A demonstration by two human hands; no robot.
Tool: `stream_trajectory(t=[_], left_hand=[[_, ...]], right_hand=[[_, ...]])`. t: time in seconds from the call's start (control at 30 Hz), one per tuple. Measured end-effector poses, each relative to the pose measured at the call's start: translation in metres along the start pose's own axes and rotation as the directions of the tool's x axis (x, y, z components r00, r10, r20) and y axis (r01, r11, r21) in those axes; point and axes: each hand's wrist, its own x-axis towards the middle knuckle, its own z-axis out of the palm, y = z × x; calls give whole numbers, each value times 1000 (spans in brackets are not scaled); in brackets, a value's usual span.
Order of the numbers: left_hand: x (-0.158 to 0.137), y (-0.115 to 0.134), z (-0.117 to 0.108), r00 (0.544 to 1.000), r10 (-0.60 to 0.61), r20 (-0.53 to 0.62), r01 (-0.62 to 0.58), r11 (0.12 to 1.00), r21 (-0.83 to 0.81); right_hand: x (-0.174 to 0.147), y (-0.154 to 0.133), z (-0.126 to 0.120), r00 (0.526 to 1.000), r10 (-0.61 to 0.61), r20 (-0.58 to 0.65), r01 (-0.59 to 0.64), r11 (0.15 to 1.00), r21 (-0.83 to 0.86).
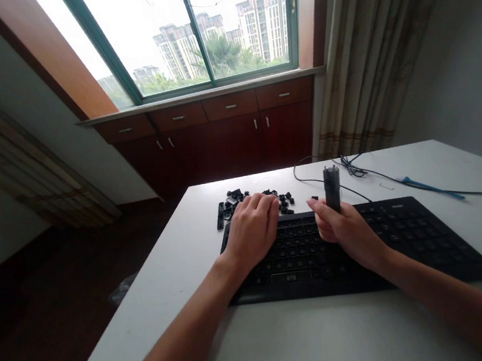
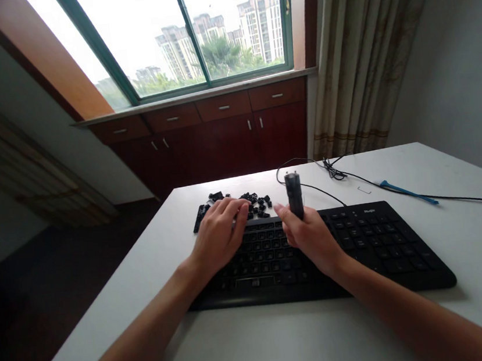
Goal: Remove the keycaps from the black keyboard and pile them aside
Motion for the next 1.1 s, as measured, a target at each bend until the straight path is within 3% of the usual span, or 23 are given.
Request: stream_trajectory(t=[0.1, 0.23, 0.43, 0.57, 0.67, 0.8, 1.1], left_hand=[[-9, 31, -2, 999, -32, 38, 43, 939, -341], [-27, 63, 6, 988, 40, 148, 42, 857, -513], [-39, 76, 15, 958, -25, 285, 192, 794, -576], [-37, 86, 9, 951, 70, 301, 162, 715, -680], [-34, 100, 10, 958, -10, 285, 223, 653, -724], [-32, 112, 19, 962, -91, 256, 248, 682, -688], [-30, 104, 19, 960, -57, 275, 235, 696, -679]], right_hand=[[3, -1, -1, 998, -5, -62, 8, 999, 40], [4, 1, -4, 993, -69, -96, 50, 981, -189], [-1, -1, -2, 990, -94, -102, 64, 963, -263], [-10, 0, 5, 987, -158, -42, 142, 954, -263], [-13, 5, 4, 984, -178, -30, 166, 958, -235], [-13, 10, 0, 978, -208, -10, 200, 952, -230], [-10, 6, 2, 957, -277, -90, 249, 938, -241]])
